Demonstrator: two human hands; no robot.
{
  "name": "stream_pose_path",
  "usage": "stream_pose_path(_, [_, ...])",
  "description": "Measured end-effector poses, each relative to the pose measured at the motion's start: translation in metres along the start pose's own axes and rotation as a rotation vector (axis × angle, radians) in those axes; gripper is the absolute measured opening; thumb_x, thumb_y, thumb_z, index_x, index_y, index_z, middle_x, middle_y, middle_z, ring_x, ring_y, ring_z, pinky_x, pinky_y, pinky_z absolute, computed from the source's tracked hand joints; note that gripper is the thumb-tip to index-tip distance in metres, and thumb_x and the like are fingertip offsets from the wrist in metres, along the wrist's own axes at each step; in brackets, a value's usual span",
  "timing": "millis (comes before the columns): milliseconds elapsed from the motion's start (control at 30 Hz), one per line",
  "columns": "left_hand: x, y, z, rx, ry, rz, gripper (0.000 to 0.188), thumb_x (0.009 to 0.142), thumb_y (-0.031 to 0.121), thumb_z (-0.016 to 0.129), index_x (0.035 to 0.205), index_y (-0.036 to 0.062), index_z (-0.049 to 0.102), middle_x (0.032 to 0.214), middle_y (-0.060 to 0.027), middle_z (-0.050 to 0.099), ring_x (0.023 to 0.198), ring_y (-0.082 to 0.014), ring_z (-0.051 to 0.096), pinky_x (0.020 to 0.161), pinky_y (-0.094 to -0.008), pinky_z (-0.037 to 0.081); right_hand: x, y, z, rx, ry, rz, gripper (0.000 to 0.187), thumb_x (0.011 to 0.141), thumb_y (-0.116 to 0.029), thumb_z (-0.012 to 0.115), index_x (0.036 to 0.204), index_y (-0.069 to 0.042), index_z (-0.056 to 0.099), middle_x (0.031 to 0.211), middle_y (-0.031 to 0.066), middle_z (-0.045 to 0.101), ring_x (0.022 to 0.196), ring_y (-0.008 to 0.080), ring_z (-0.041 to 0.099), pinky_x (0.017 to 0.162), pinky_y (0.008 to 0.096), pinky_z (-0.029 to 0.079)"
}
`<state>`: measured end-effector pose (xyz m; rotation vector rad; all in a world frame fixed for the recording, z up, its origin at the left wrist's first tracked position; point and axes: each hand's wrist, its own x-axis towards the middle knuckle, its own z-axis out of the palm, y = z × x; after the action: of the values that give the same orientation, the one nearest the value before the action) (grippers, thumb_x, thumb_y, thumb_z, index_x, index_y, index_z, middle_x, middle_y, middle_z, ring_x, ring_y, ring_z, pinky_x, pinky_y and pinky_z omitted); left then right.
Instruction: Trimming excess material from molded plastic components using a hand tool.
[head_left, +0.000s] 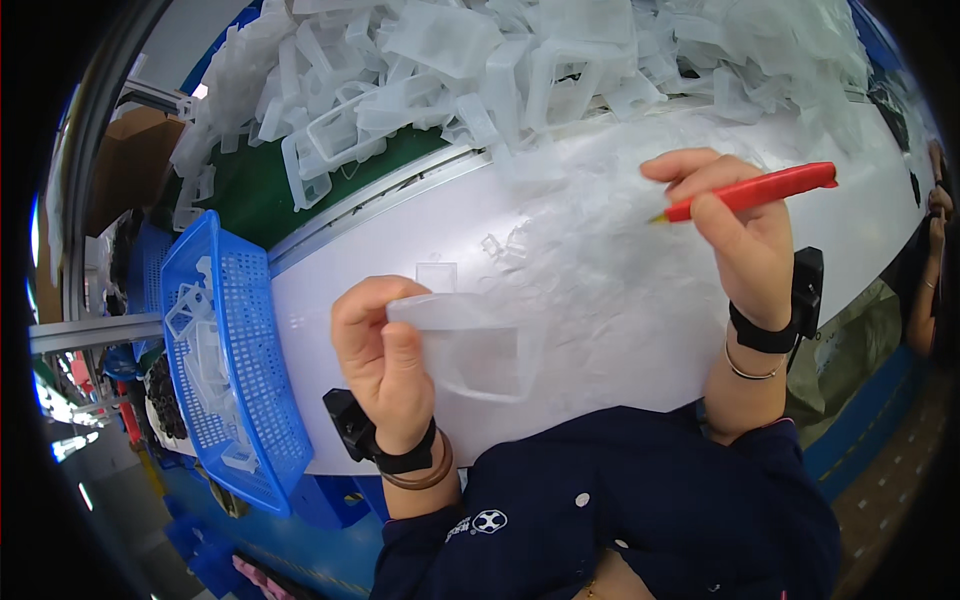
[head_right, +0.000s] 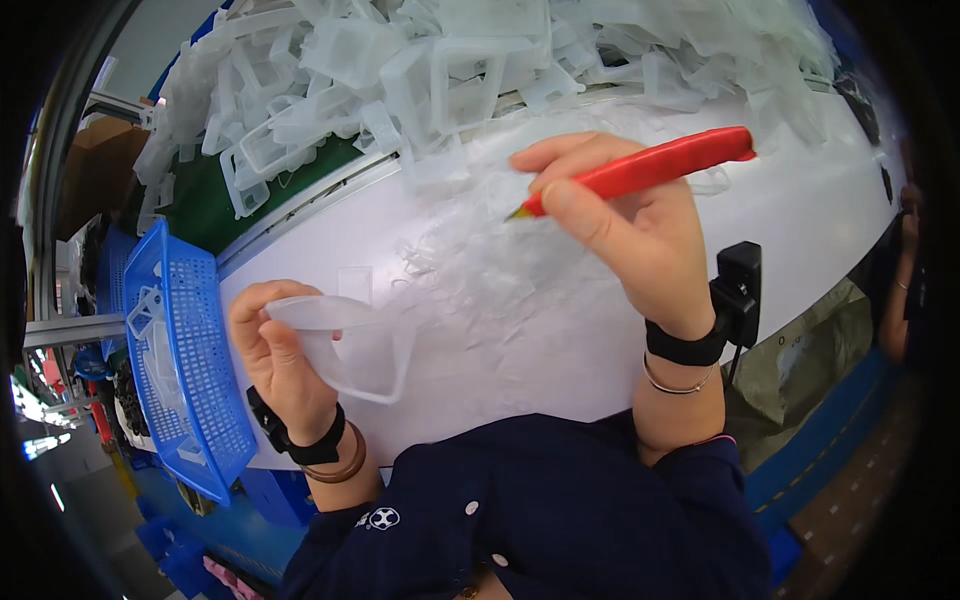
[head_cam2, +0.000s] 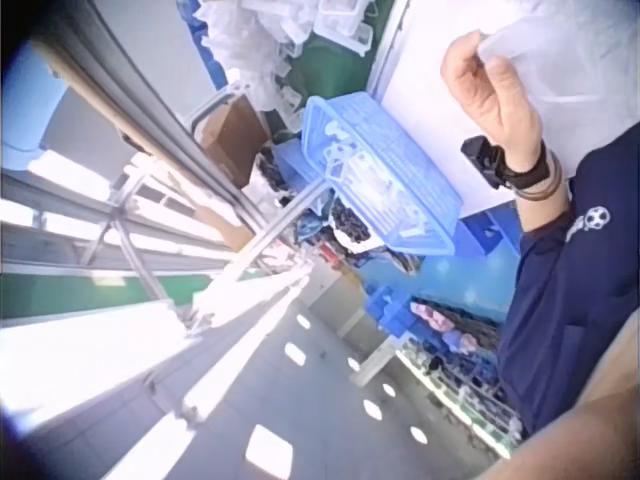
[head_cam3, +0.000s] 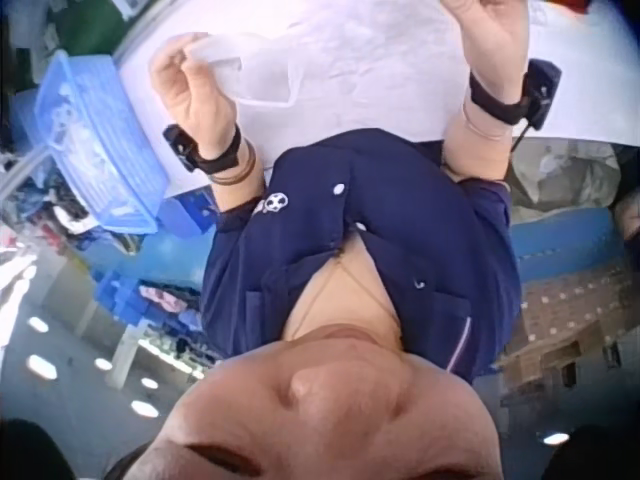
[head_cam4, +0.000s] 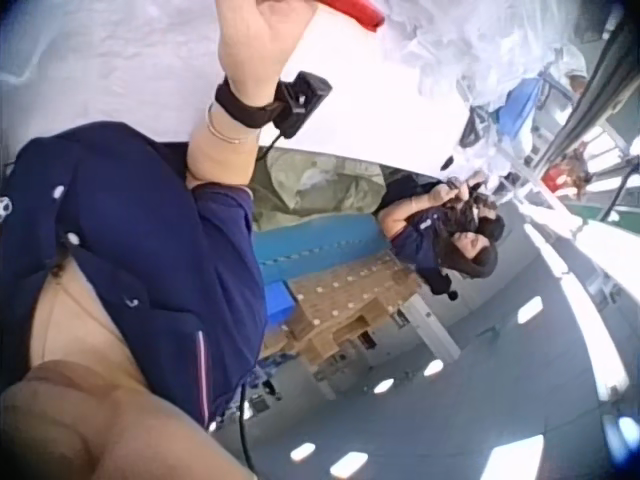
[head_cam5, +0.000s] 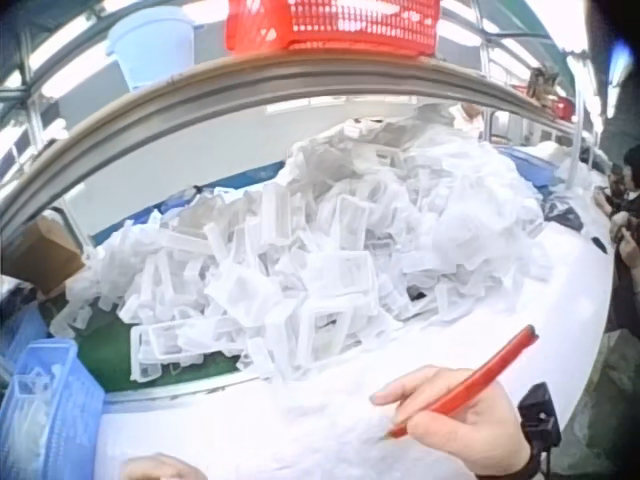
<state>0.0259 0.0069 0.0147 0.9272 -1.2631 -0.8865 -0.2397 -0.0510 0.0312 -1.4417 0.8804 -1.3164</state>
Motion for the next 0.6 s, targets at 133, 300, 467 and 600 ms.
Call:
stream_pose_path(133, [0.0, -0.01, 0.024, -0.126, -0.098, -0.192, 0.027, 0.083, 0.013, 0.059, 0.105, 0.0007, 0.048, 0.097, -0.0046, 0.049, 0.089, -0.011, 0.046, 0.08, -0.0233, 0.036, -0.013, 0.004, 0.045, 0.206, -0.413, 0.117, 0.012, 0.077, -0.011, 0.062, 0.083, -0.001, 0.061, 0.1, 0.0148, 0.057, 0.087, 0.0179, 0.055, 0.078, 0.0301, 0.043])
stream_pose_path(300, [0.0, -0.008, 0.016, -0.305, -0.129, -0.418, 0.044, 0.085, 0.029, 0.058, 0.115, 0.0003, 0.044, 0.094, -0.0038, 0.051, 0.084, -0.0089, 0.048, 0.069, -0.0197, 0.04, -0.02, 0.011, 0.065, 0.273, -0.432, 0.349, 0.013, 0.077, -0.012, 0.062, 0.084, -0.001, 0.061, 0.099, 0.0136, 0.057, 0.086, 0.0167, 0.054, 0.078, 0.0285, 0.042])
stream_pose_path(467, [0.0, -0.003, 0.019, -0.583, -0.073, -0.52, 0.055, 0.082, 0.017, 0.059, 0.127, -0.0007, 0.033, 0.104, -0.0095, 0.052, 0.095, -0.0154, 0.051, 0.073, -0.0241, 0.044, -0.025, 0.02, 0.075, 0.26, -0.129, 0.303, 0.007, 0.08, -0.005, 0.059, 0.085, -0.001, 0.059, 0.09, 0.009, 0.058, 0.082, 0.0163, 0.055, 0.071, 0.0273, 0.043])
stream_pose_path(600, [-0.001, 0.0, 0.026, -0.494, 0.019, -0.476, 0.057, 0.08, 0.005, 0.058, 0.129, -0.0001, 0.029, 0.111, -0.0145, 0.051, 0.103, -0.0206, 0.052, 0.081, -0.0313, 0.045, -0.025, 0.025, 0.075, -0.026, -0.05, 0.112, 0.007, 0.077, -0.004, 0.061, 0.084, -0.001, 0.06, 0.088, 0.0096, 0.058, 0.08, 0.0175, 0.055, 0.07, 0.027, 0.043])
